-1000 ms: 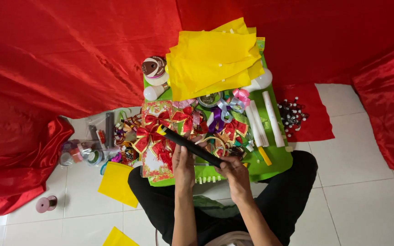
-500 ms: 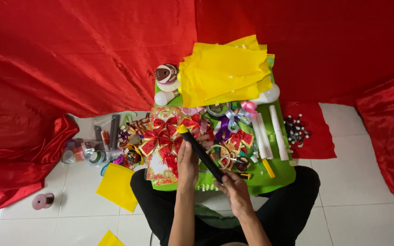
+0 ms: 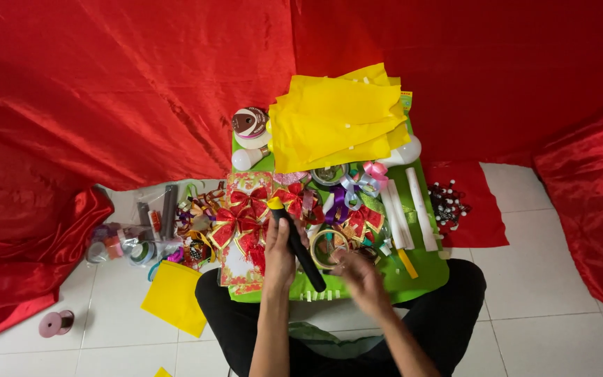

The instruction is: The person is preparing the base for a bouquet by wrapping a black tube with tape and organizing decorative ribbons and bows on a small table.

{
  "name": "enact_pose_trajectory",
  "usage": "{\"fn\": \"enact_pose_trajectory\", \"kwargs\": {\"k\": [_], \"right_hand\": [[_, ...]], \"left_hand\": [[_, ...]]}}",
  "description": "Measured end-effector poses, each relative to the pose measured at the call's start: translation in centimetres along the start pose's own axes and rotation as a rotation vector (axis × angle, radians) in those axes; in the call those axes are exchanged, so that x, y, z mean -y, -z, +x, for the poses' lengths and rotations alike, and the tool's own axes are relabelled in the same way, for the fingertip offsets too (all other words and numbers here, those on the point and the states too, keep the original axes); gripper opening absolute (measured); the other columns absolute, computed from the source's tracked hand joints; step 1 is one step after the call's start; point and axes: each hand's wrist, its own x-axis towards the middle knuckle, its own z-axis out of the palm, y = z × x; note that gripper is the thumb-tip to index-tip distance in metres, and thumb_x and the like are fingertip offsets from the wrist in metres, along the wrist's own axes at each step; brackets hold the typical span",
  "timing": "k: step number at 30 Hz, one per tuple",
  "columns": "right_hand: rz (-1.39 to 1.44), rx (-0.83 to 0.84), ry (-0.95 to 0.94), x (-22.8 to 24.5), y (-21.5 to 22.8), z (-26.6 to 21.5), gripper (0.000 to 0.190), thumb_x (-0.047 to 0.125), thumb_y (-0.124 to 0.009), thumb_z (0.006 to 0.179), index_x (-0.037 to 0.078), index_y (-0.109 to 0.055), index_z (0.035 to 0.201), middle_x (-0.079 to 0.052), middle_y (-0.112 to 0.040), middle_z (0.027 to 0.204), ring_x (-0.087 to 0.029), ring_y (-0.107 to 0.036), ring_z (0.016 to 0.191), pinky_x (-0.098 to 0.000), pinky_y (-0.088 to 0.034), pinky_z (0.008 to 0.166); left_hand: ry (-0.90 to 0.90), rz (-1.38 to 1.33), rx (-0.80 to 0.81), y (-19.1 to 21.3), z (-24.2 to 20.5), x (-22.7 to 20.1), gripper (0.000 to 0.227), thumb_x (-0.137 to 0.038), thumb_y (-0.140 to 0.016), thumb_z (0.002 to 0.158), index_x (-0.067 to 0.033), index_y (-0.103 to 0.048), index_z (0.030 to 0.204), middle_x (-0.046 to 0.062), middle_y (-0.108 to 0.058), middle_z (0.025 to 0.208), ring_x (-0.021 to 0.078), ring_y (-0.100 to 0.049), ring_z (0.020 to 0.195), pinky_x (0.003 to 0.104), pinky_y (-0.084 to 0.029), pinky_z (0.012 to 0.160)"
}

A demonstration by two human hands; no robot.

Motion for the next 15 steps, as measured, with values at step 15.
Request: {"fn": "enact_pose_trajectory", "kwargs": {"k": [15], "right_hand": [[-1.173, -0.301, 0.294, -5.5, 14.4, 20.5, 0.011, 0.023, -0.074, 0.085, 0.021, -0.075, 0.096, -0.003, -0.065, 0.110, -0.035, -0.067, 0.105, -0.0473, -0.057, 0.086]], "left_hand": [[0.076, -0.015, 0.129, 0.6, 0.3, -0.8, 0.024, -0.031, -0.047, 0.107, -0.0100, -0.044, 0.117, 0.007, -0.045, 0.072, 0.0177, -0.049, 0.057, 0.028, -0.044, 0.053]]}}
